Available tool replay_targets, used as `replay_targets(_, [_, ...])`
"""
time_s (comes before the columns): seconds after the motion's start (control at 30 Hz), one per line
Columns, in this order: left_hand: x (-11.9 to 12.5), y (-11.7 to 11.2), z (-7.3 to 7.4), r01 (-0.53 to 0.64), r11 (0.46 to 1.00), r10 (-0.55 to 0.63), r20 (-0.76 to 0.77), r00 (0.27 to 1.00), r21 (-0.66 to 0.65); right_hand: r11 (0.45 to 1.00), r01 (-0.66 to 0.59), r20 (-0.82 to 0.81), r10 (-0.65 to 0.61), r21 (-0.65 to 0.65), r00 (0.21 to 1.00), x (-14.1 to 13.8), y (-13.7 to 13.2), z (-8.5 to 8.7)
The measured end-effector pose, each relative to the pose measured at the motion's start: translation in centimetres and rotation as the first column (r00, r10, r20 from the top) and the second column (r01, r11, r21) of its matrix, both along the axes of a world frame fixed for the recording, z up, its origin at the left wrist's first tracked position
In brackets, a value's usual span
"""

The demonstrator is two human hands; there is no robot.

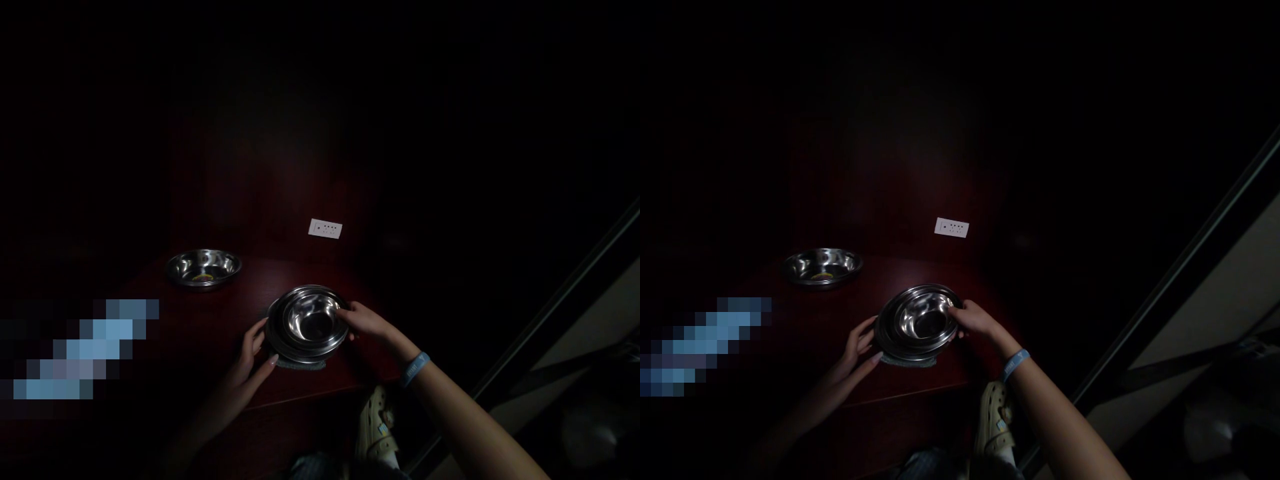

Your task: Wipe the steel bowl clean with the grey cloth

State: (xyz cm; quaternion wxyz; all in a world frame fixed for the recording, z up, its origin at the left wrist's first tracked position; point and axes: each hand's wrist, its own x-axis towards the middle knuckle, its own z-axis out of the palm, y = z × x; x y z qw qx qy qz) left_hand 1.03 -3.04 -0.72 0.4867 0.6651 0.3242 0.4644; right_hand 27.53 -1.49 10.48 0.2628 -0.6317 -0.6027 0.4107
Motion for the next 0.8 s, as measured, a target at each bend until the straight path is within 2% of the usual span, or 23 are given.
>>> replay_targets(0.1, [0.0,-0.1,0.0,-0.008,1.0,0.008,-0.014,1.0,0.004,0.997,0.006,0.065,0.0,-0.081,0.998,-0.1,0.1,0.0])
replay_targets(0.23, [-0.1,0.0,-0.2,-0.009,1.0,0.009,-0.025,1.0,0.014,0.976,-0.041,0.098,0.063,-0.213,0.993,0.3,0.5,-0.7])
replay_targets(0.47, [-0.5,-0.1,0.1,0.001,1.0,-0.001,-0.022,1.0,0.01,0.962,-0.077,0.095,0.105,-0.262,0.99,0.4,0.8,-1.3])
replay_targets(0.67, [-0.5,-0.1,0.2,0.003,1.0,-0.003,-0.031,1.0,0.009,0.939,0.048,-0.007,-0.053,-0.341,0.999,-0.5,0.0,-1.8])
replay_targets(0.73, [-0.5,-0.1,0.1,0.003,1.0,-0.003,-0.033,0.999,0.012,0.926,0.092,-0.094,-0.135,-0.367,0.986,-0.7,-0.5,-2.3])
replay_targets(0.8, [-0.5,-0.1,0.0,-0.003,1.0,0.004,-0.036,0.999,0.016,0.901,0.069,-0.23,-0.182,-0.427,0.956,-0.7,-1.0,-2.9])
